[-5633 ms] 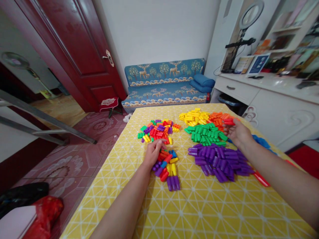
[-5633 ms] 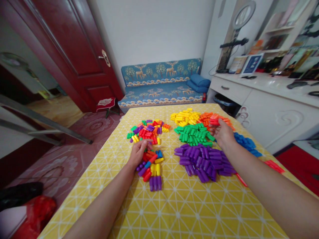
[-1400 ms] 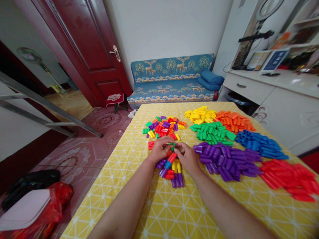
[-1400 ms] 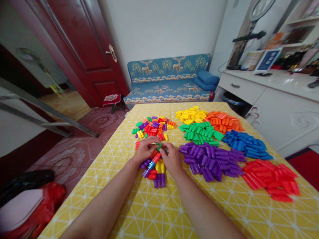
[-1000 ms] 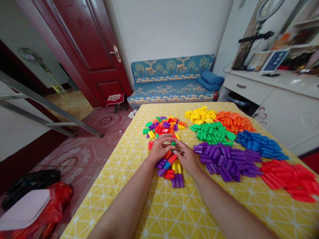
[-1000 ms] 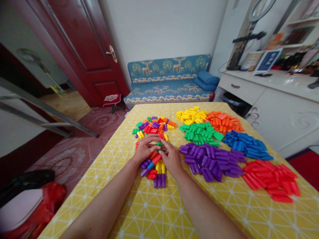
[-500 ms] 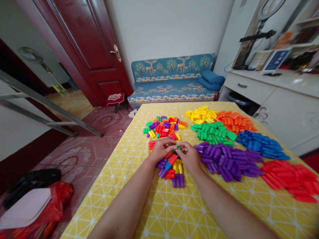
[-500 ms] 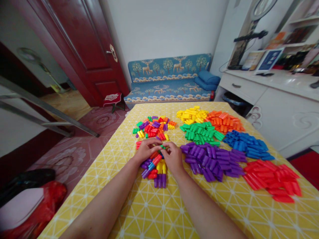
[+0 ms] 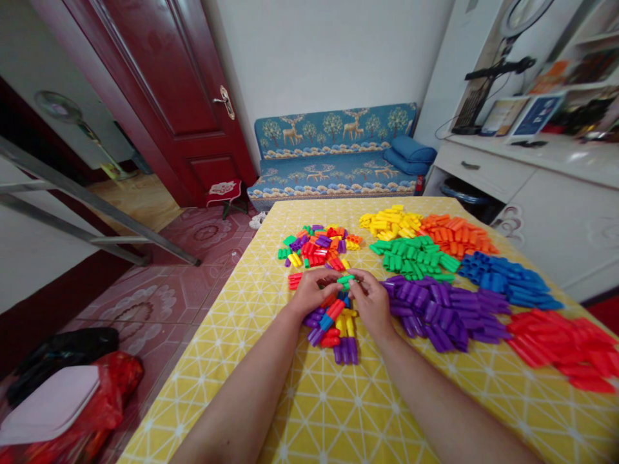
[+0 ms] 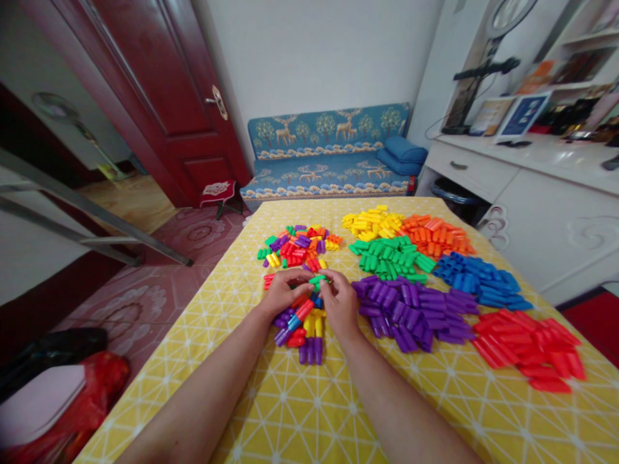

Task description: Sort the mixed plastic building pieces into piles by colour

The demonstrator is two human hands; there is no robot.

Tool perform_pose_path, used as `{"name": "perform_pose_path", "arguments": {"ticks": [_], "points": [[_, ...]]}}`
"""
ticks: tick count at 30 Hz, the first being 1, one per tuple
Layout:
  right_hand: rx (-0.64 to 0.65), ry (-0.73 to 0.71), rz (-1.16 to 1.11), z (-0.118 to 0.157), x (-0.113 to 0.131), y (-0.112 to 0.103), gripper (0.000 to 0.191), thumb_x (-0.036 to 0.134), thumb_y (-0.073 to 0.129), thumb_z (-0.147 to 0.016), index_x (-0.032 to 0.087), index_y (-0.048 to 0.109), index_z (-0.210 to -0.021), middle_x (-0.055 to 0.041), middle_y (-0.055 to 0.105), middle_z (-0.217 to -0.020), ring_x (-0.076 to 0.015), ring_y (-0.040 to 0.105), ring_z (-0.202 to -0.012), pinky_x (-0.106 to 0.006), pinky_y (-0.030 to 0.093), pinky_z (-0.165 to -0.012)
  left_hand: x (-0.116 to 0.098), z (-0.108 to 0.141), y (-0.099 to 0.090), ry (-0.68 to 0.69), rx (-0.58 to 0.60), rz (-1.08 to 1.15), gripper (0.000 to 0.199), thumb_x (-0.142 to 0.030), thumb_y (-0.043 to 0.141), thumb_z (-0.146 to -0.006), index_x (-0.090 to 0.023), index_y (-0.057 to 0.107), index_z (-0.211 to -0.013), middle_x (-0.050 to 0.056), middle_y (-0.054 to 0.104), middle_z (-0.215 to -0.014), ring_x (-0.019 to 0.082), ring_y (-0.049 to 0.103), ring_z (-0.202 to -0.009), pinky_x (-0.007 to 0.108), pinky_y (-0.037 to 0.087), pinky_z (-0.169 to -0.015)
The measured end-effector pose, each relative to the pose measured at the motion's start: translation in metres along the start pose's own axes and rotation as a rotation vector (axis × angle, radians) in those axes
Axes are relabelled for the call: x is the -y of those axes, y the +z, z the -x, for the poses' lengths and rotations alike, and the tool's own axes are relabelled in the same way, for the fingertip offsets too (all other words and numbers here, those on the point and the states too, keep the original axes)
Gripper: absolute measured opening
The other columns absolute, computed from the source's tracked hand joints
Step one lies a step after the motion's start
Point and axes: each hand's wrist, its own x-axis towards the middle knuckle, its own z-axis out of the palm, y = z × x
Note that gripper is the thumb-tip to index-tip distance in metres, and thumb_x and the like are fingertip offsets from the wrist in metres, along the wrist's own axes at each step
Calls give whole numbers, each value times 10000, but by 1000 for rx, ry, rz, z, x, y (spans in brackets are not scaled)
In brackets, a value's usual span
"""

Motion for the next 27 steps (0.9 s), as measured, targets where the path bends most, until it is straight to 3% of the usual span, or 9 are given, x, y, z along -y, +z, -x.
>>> {"name": "perform_pose_path", "arguments": {"ticks": [4, 9, 14, 17, 21, 27], "points": [[-20, 40, -65, 0, 5, 0, 247, 347, 609, -798, 185, 606, -984, -11, 656, -749, -148, 614, -610, -267, 499, -585, 0, -2, -2, 41, -73, -127, 173, -266, 663, -815, -158, 724, -936, 73, 745, -881, 177, 695, -788, 282, 552, -738], [-86, -6, -49, -13, 22, -11, 213, 322, 650, -759, 178, 606, -911, 1, 634, -693, -144, 614, -598, -253, 481, -573, 2, -3, -4, 102, -99, -239, 146, -261, 625, -849, -163, 731, -866, 67, 750, -872, 173, 693, -795, 284, 542, -753], [-337, -52, -156, -38, 41, -44, 302, 327, 670, -745, 179, 633, -1006, -4, 640, -832, -99, 599, -583, -227, 475, -533, 4, -3, -4, 105, -74, -246, 151, -269, 622, -852, -159, 724, -867, 65, 748, -872, 166, 691, -779, 270, 540, -718], [-479, 5, -334, -55, 38, -70, 337, 290, 715, -679, 170, 656, -987, 27, 585, -732, -92, 584, -573, -216, 480, -512, 4, -3, -4, 107, -72, -250, 140, -259, 626, -849, -159, 724, -866, 62, 747, -872, 165, 689, -779, 268, 537, -716], [-531, 116, -513, -73, 24, -97, 352, 171, 745, -592, 186, 622, -921, 62, 535, -661, -118, 629, -669, -280, 552, -635, 4, -3, -4, 106, -71, -256, 128, -235, 623, -847, -160, 723, -873, 57, 746, -864, 161, 687, -775, 265, 533, -711], [-622, 304, -578, -85, 22, -115, 373, 34, 626, -617, 201, 511, -931, 46, 567, -813, -101, 653, -773, -319, 558, -810, 4, -3, -4, 104, -74, -260, 124, -223, 621, -844, -155, 721, -871, 59, 746, -858, 160, 686, -766, 263, 529, -700]]}}
